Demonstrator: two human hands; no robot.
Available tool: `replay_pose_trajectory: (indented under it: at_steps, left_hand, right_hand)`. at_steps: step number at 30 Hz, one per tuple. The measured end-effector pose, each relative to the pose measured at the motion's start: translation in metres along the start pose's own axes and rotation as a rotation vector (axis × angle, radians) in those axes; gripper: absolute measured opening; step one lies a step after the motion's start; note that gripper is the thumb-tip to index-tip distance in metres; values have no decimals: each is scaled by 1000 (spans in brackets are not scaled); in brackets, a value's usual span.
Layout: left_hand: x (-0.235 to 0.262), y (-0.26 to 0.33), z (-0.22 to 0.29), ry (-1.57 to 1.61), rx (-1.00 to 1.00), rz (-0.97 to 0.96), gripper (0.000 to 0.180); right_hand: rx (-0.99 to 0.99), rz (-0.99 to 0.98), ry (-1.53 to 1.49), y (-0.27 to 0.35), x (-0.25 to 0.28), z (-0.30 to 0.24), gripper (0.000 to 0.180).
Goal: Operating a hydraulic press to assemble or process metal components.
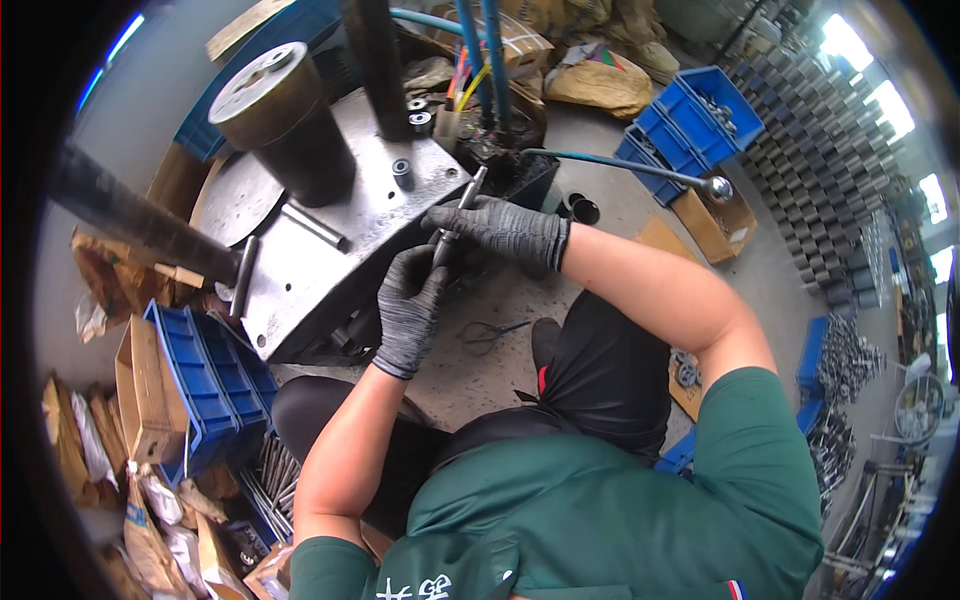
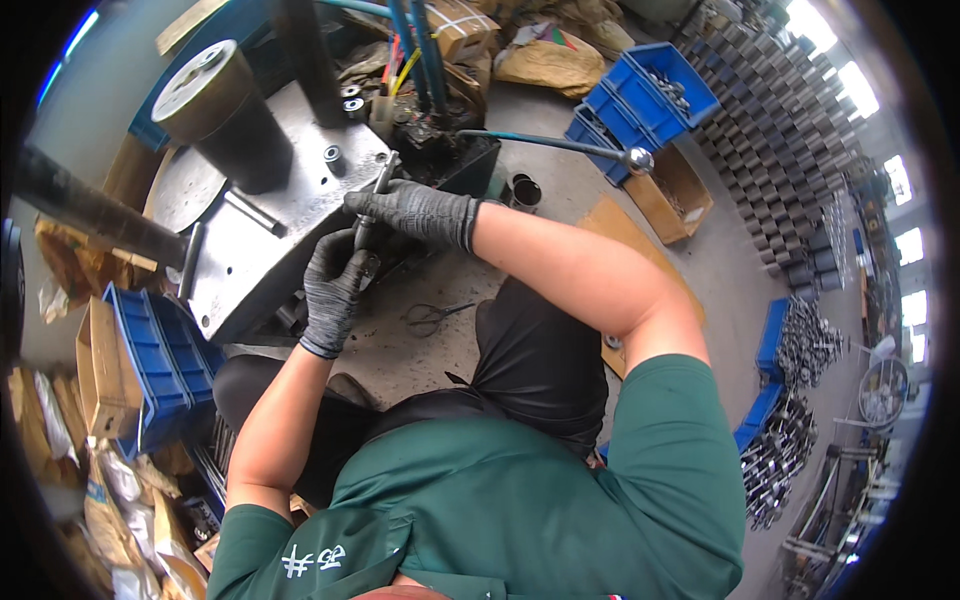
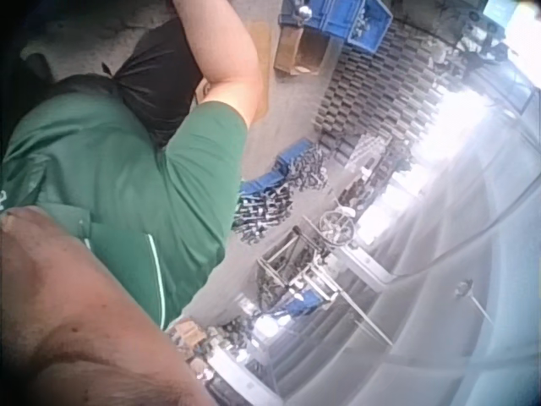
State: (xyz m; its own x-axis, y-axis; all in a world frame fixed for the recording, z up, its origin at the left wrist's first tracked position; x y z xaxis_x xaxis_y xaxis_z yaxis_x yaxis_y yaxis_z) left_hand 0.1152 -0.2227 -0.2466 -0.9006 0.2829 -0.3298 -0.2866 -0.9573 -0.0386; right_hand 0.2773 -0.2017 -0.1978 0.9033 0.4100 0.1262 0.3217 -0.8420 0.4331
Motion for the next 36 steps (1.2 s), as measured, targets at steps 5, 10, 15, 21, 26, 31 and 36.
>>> replay_pose_trajectory:
  at_steps: [5, 10, 15, 21, 26, 31, 36]
  left_hand:
    - [-2, -6, 48, -711, -583, -92, 28]
    - [53, -34, 72, -1048, -692, 269, 19]
    - [70, -49, 60, -1419, -578, 346, 31]
    - [65, -50, 51, -1476, -536, 331, 30]
    - [65, -51, 48, -1455, -540, 312, 28]
    - [61, -49, 47, -1494, -570, 291, 28]
    - [64, -50, 45, -1507, -572, 279, 29]
  right_hand:
    - [157, 178, 289, 34, 80, 32, 32]
    - [72, 527, 598, 136, 188, 134, 33]
    - [-398, 878, 299, 260, 252, 314, 33]
    - [-472, 1299, -365, 384, 228, 500, 31]
    - [-455, 1823, -927, 416, 182, 577, 37]
    - [-482, 2061, -1058, 421, 164, 585, 31]
    - [-708, 1673, -56, 406, 182, 570, 30]
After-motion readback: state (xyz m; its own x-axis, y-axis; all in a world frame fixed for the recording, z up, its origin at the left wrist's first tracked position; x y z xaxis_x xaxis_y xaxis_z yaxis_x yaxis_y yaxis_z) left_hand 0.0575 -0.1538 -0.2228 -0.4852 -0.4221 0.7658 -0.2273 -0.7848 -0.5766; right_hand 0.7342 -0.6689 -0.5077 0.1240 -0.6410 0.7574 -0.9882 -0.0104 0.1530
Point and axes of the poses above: each hand's wrist, its own y-axis away from the middle knuckle, its own x-axis out of the back of the hand, z = x × y, the point moved 7 cm from there along -y, towards the middle knuckle, and after that the axes turned 15 degrees about y, right-handed, at the moved point
